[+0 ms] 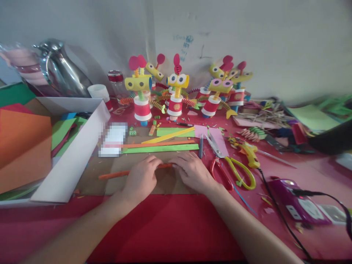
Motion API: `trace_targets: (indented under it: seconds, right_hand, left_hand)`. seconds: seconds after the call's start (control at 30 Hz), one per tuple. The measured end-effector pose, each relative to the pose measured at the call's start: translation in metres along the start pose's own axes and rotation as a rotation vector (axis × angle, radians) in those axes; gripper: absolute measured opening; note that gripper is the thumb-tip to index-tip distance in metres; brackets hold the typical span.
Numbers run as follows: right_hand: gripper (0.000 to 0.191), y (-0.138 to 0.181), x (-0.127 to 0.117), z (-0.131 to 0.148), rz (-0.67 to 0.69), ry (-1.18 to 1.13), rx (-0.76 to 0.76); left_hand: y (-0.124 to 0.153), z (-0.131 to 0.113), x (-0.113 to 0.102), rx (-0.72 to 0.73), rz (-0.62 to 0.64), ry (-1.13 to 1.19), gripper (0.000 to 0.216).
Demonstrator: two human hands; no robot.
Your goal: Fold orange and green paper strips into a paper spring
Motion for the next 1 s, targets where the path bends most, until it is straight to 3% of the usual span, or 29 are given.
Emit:
trace_targets:
  seconds: [0.13,0.33,0.63,0.73,0.83,1.0]
  right_hand:
    - [0.010,-0.003,0.001,0.001,-0.009,-0.010,0.010]
    - [0.011,-0.003,-0.001,0.000,0.018,0.002,0.031]
    - [0.011,-0.003,-0.004,0.002,-0.011,0.064,0.006]
    - [0.009,-0.002,-0.005,-0.004,0.001,0.084,-0.014]
    - [0.017,0.000,-0.006,-0.008,0.026,0.122,-0.077]
    - [0.020,0.003,-0.010,-0.006,0.082,0.217,-0.136]
  left_hand:
    - [-0.002,0.000,0.002,0.007,0.017,0.118,0.039]
    - [-0.004,-0.003,0.000,-0.007,0.002,0.180,0.017]
    - [-0.007,0.001,-0.001,-0.022,-0.023,0.246,0.016]
    - [-0.006,0.001,-0.001,0.079,-0.064,0.137,0.020]
    - [-0.003,-0.001,-0.002,0.198,-0.100,-0.154,0.025]
    - [0.002,-0.006,-0.001,0.353,-0.044,-0.530,0.019]
Point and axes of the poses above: each hand's wrist, its own y-axis away from the middle knuckle, its own x-axis out of the palm, z = x × y, the point moved 1 cm from there along -y, towards the middle knuckle, and after that the axes turned 11 degrees about z, right-handed, at the moved point
